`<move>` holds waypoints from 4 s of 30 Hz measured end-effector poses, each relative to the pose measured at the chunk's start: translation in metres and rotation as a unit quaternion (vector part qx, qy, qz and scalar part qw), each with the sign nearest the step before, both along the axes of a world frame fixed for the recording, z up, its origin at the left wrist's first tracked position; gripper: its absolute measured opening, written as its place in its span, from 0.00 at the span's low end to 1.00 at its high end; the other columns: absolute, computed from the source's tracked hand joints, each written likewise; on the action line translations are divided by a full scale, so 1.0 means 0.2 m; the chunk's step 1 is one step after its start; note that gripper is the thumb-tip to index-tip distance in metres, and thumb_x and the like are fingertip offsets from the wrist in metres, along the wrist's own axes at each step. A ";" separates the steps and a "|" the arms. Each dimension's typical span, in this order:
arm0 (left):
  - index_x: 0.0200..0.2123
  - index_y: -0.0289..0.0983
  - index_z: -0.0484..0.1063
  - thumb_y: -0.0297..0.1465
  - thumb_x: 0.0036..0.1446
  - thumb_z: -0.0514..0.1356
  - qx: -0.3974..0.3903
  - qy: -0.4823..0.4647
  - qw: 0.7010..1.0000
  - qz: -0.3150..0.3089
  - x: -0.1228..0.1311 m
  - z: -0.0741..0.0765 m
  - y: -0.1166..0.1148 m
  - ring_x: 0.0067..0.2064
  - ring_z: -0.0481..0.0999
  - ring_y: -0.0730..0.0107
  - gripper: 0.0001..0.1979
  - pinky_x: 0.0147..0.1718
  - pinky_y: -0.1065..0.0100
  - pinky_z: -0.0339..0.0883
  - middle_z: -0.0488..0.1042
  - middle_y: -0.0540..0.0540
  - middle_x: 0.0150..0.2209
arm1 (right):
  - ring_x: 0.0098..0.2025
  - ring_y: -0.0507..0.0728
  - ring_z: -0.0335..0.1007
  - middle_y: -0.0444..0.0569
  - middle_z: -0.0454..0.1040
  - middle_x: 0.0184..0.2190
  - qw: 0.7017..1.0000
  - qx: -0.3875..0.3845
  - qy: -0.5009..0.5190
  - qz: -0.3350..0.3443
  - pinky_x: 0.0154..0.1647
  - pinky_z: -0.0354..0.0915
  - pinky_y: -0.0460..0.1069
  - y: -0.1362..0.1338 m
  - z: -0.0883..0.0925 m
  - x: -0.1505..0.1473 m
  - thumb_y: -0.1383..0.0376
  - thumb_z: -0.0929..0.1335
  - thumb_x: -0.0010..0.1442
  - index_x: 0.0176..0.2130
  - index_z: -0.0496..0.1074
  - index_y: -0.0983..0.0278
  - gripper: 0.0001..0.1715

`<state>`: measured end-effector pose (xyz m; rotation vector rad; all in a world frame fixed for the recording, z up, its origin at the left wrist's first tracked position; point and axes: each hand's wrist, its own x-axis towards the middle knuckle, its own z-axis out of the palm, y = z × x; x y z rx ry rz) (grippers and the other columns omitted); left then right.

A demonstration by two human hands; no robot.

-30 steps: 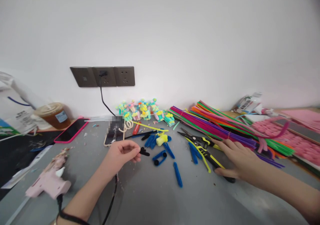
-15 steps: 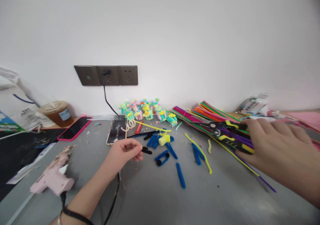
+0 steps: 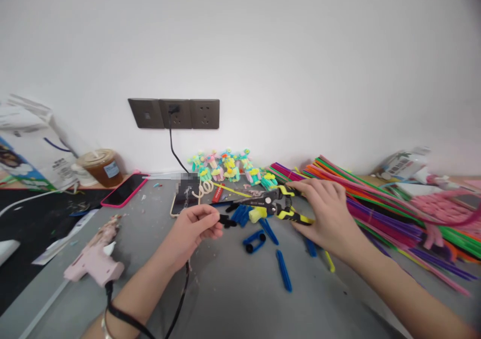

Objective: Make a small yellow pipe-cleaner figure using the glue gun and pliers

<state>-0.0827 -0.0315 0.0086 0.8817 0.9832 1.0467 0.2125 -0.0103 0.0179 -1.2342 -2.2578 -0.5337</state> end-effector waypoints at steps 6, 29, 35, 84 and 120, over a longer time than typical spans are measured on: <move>0.25 0.34 0.74 0.38 0.34 0.77 -0.035 -0.066 0.997 0.011 0.00 0.03 0.00 0.19 0.73 0.81 0.19 0.20 0.82 0.66 0.75 0.52 0.18 | 0.46 0.65 0.65 0.55 0.71 0.44 0.995 -0.005 0.051 0.088 0.47 0.55 0.58 0.05 -0.12 -0.08 0.63 0.68 0.57 0.54 0.62 0.61 0.25; 0.24 0.34 0.74 0.37 0.42 0.74 -0.039 -0.079 0.993 -0.083 -0.01 0.00 -0.02 0.19 0.72 0.80 0.15 0.20 0.80 0.65 0.74 0.52 0.18 | 0.40 0.65 0.71 0.55 0.74 0.40 0.989 -0.034 0.033 0.140 0.42 0.60 0.57 -0.02 -0.13 -0.05 0.62 0.69 0.56 0.54 0.63 0.61 0.27; 0.24 0.34 0.74 0.37 0.42 0.74 -0.037 -0.076 0.993 -0.086 0.00 0.00 -0.02 0.19 0.72 0.80 0.15 0.20 0.79 0.65 0.73 0.52 0.18 | 0.38 0.63 0.71 0.53 0.74 0.38 0.987 -0.039 0.047 0.146 0.40 0.60 0.55 -0.01 -0.14 -0.04 0.61 0.69 0.55 0.53 0.65 0.61 0.26; 0.25 0.34 0.75 0.35 0.44 0.74 -0.009 -0.071 0.995 -0.075 -0.01 0.00 -0.02 0.19 0.75 0.79 0.13 0.21 0.80 0.68 0.76 0.50 0.19 | 0.37 0.62 0.66 0.54 0.70 0.38 0.979 -0.076 0.057 0.180 0.40 0.61 0.56 -0.02 -0.15 -0.04 0.64 0.68 0.58 0.53 0.61 0.62 0.24; 0.31 0.34 0.77 0.41 0.53 0.67 0.020 -0.065 0.997 -0.041 -0.01 0.02 -0.01 0.25 0.74 0.75 0.15 0.26 0.74 0.69 0.76 0.48 0.26 | 0.47 0.61 0.73 0.53 0.72 0.45 0.947 -0.168 0.222 0.160 0.47 0.69 0.52 0.09 -0.25 0.05 0.68 0.69 0.55 0.54 0.62 0.60 0.27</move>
